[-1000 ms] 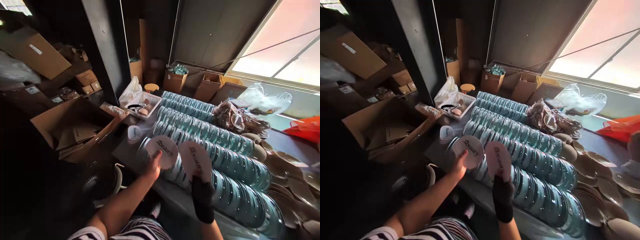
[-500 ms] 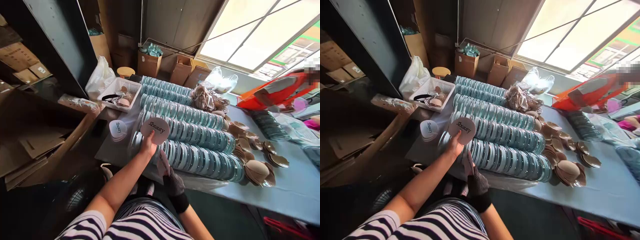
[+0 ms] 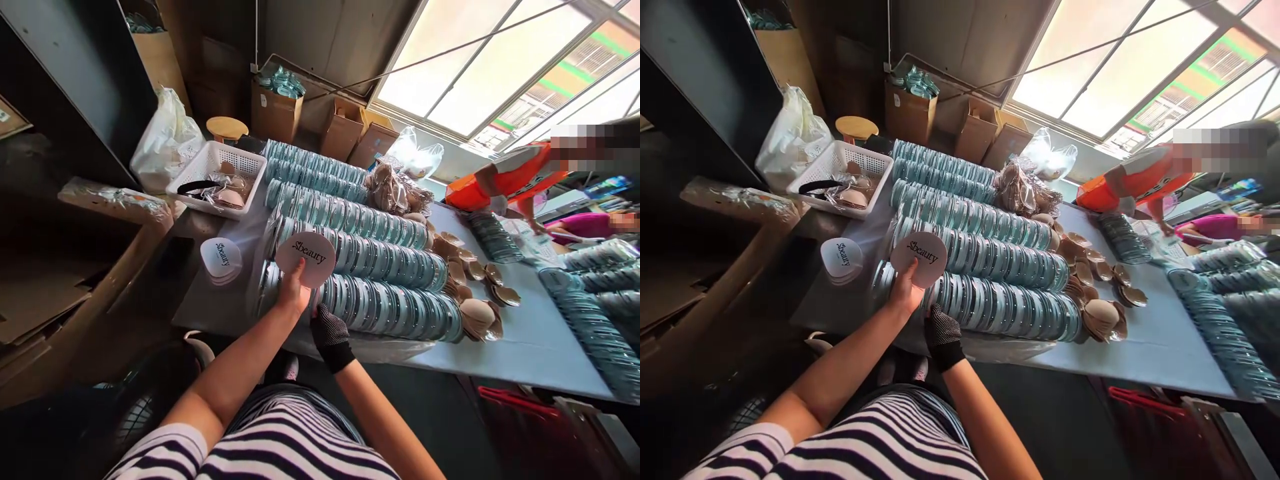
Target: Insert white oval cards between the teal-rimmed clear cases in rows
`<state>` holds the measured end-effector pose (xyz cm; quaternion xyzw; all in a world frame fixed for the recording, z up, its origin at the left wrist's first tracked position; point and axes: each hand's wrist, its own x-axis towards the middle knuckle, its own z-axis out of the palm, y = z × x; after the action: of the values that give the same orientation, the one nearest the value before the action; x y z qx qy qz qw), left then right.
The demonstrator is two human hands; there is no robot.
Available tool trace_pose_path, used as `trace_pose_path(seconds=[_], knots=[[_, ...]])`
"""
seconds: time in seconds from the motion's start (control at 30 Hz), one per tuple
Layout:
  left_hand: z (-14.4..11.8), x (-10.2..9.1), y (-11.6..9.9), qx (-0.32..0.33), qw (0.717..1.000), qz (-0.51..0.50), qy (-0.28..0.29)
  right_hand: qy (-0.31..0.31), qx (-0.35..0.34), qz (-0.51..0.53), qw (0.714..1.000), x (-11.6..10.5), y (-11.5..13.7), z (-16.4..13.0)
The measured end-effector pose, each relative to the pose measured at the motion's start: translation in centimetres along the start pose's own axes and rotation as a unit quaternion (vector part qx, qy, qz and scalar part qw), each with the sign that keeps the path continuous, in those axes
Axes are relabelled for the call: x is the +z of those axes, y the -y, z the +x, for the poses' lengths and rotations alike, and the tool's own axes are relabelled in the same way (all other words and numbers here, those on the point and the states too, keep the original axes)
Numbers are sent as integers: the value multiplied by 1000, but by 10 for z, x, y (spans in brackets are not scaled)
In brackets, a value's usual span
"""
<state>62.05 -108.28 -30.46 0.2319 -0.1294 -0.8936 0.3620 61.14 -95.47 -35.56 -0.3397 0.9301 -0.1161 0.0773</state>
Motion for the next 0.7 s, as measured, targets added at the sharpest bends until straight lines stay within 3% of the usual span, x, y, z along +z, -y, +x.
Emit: trace_pose_path(seconds=[0.1,0.2,0.3,0.4,0.43,0.47,0.53,0.6,0.7], knots=[[3,-1,-2,-2,1000,0,-4,38,-14,-18,999,-5,5,4],[2,-1,-2,7,1000,8,6,126,41,181,975,-6,1,2],[-2,-2,1,6,999,37,11,195,88,433,876,-3,0,2],[-4,-2,3,11,998,64,3,196,100,628,746,-3,5,3],[-4,-2,4,19,998,66,5,204,92,650,726,-6,4,3],[-3,-1,4,30,997,64,10,205,76,631,744,-13,2,3],[-1,-1,5,49,997,59,22,167,38,537,826,-34,-9,4],[-1,-2,6,60,995,68,36,50,12,452,890,-63,-24,10],[-10,-5,10,78,991,101,42,-151,-52,348,924,-99,-35,22]])
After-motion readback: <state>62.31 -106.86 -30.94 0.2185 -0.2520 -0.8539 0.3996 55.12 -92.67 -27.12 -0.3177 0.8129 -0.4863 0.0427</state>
